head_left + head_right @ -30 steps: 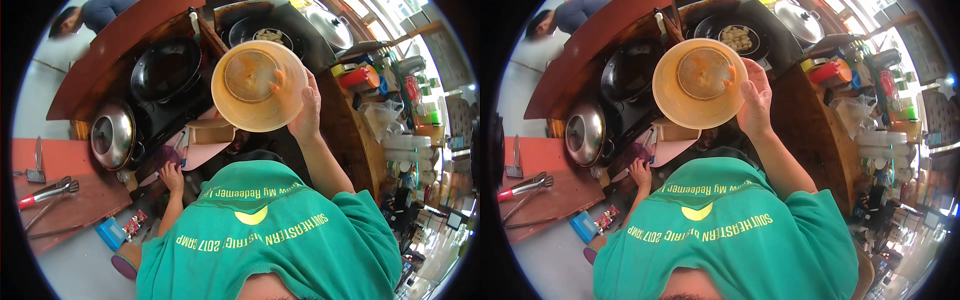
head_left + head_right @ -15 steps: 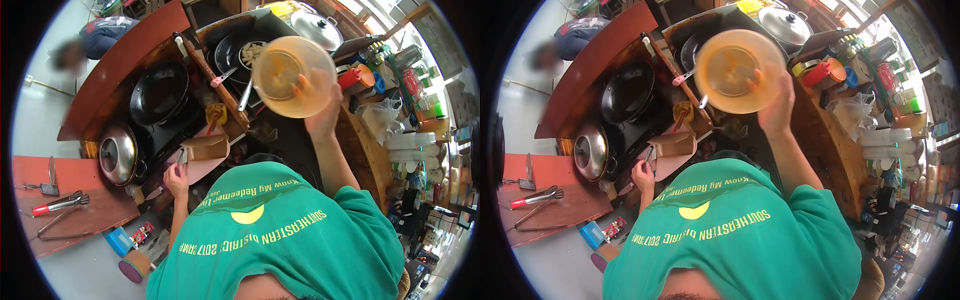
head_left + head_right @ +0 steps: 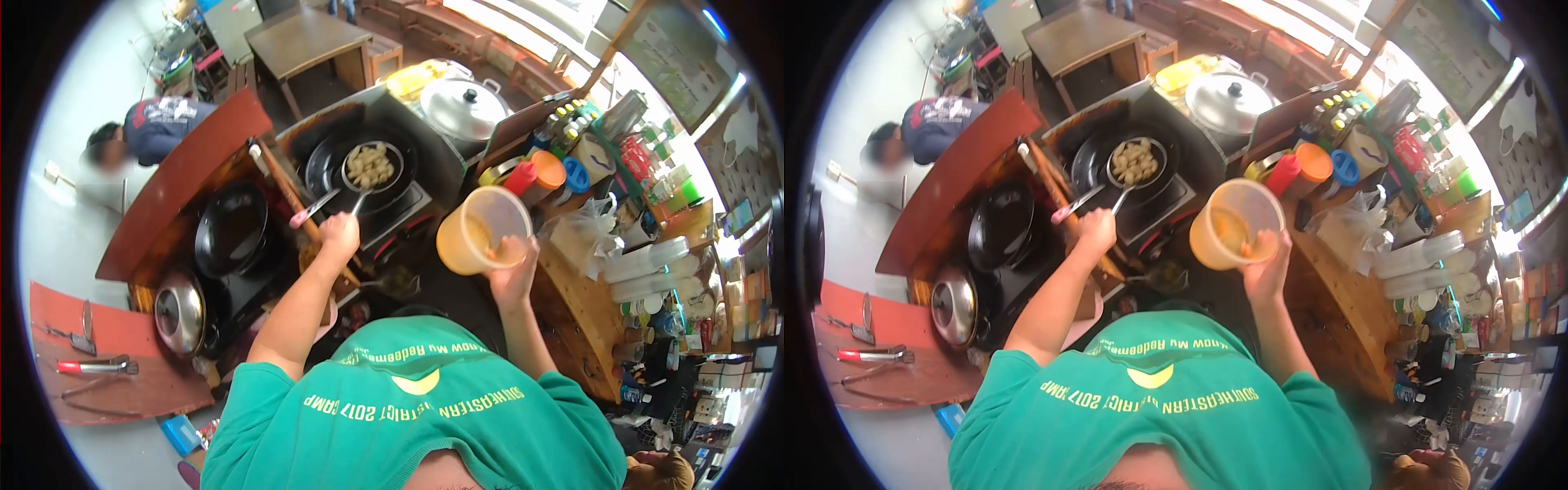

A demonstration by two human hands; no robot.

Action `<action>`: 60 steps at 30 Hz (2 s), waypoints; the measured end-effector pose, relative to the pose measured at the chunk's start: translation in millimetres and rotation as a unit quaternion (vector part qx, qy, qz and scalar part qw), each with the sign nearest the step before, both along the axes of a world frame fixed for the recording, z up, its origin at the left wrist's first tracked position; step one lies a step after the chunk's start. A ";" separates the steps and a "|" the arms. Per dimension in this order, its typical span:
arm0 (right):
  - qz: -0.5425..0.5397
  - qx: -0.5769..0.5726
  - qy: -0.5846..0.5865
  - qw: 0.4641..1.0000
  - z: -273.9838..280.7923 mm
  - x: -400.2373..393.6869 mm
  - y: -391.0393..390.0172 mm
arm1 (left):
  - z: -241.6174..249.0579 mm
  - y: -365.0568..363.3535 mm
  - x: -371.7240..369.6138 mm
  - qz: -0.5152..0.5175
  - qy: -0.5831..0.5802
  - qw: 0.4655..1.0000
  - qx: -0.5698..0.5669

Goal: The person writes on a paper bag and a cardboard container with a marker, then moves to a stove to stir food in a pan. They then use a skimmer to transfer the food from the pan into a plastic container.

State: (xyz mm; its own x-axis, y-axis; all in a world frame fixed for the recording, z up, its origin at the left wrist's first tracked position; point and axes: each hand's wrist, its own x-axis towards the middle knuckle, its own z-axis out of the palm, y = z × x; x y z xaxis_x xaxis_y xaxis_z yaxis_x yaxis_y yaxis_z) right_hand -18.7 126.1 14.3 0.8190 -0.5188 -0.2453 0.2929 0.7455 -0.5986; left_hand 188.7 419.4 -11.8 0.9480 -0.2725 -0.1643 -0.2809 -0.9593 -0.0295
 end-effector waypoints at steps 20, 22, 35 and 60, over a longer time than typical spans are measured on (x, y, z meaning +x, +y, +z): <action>0.127 -0.011 0.125 0.984 -22.0 -18.0 -75.9 | -76.7 -42.8 -27.3 0.236 0.217 0.647 -0.692; 0.121 0.002 0.112 0.986 -7.5 -7.9 -71.9 | -80.5 -44.7 -37.8 0.226 0.185 0.665 -0.687; 0.215 -0.048 0.059 0.974 -11.2 22.9 -76.9 | -64.5 -39.0 -52.8 0.243 0.182 0.544 -0.782; 0.362 -0.209 0.036 0.908 -26.5 4.6 -124.7 | -51.7 -18.1 -34.0 0.193 0.195 0.584 -0.764</action>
State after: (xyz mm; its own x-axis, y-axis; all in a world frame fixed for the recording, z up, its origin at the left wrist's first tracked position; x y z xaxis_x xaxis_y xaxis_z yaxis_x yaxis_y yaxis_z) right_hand -14.1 1.4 -12.2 0.9721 0.0886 -0.2173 -0.2341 0.4295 -0.8722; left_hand 154.8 401.3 -63.4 0.9591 -0.1615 -0.2327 0.2652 0.2240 0.9378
